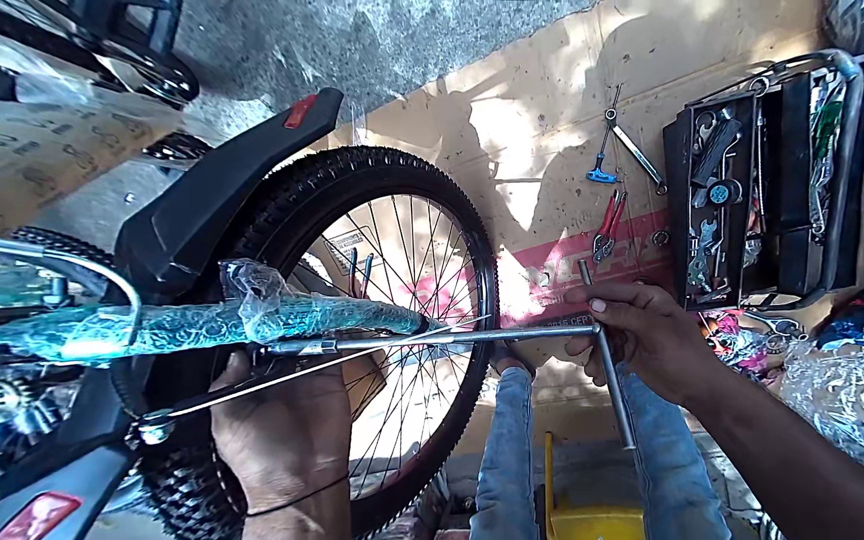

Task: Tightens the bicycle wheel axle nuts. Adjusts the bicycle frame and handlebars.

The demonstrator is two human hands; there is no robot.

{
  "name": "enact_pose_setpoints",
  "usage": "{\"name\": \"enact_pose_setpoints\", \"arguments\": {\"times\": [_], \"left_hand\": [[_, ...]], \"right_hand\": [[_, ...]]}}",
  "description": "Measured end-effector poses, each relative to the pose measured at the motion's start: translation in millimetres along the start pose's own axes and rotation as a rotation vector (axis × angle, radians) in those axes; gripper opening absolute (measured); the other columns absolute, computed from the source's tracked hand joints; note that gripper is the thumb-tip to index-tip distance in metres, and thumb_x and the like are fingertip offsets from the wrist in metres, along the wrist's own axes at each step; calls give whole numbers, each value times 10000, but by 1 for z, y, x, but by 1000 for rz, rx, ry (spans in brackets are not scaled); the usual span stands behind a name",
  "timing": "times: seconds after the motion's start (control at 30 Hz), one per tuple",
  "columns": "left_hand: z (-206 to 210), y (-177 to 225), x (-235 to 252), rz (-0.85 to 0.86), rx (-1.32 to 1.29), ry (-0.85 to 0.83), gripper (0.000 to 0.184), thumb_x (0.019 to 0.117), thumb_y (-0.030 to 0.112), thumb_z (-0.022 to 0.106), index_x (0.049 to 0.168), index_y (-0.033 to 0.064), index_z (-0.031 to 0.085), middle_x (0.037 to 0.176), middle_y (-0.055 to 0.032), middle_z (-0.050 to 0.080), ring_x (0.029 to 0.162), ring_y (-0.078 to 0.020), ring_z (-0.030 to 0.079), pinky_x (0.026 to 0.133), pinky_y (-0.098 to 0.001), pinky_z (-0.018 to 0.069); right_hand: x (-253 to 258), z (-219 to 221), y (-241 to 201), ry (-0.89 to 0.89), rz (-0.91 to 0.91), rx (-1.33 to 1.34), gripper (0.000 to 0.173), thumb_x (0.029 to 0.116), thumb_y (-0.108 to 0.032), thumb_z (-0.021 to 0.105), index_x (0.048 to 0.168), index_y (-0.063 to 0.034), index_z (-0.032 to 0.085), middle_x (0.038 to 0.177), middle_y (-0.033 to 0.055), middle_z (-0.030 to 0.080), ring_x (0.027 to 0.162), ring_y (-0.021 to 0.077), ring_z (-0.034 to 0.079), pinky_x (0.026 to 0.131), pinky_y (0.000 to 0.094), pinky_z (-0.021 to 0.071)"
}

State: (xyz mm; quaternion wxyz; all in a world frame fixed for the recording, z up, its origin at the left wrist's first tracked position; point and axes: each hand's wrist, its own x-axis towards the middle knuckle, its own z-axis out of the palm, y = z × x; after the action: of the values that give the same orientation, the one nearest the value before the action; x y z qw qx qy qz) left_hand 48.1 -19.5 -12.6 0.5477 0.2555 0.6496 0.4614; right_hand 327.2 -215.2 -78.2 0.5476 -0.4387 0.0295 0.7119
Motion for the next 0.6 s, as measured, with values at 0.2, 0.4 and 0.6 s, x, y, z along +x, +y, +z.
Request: {"name": "enact_pose_setpoints", "arguments": {"times": [0.2,0.4,0.6], "left_hand": [[3,1,-2,3,-6,13,345,1108,343,241,1285,140,457,1150,-68,627,1116,-218,648,1011,-475,527],[3,0,-1,7,-15,7,351,1111,349,234,1217,138,493,1102,-65,652,1098,-227,664,1012,-478,531],[-5,-7,1,61,-31,-66,333,1112,334,245,1187,133,499,1096,-73,655,1085,-231,667,1003,-476,536]], "right_hand": [[-11,-23,-2,-304,-472,-867,680,890,-200,774,1476,-16,482,1214,35,732,1032,96,728,891,268,636],[15,-28,-7,-198,-687,-1297,507,1091,-476,344,906,-165,699,572,-108,529,477,14,493,424,247,391],[4,-2,-31,-272,136,-564,637,1110,-479,295,847,-53,689,660,84,688,471,133,609,432,243,510]]}}
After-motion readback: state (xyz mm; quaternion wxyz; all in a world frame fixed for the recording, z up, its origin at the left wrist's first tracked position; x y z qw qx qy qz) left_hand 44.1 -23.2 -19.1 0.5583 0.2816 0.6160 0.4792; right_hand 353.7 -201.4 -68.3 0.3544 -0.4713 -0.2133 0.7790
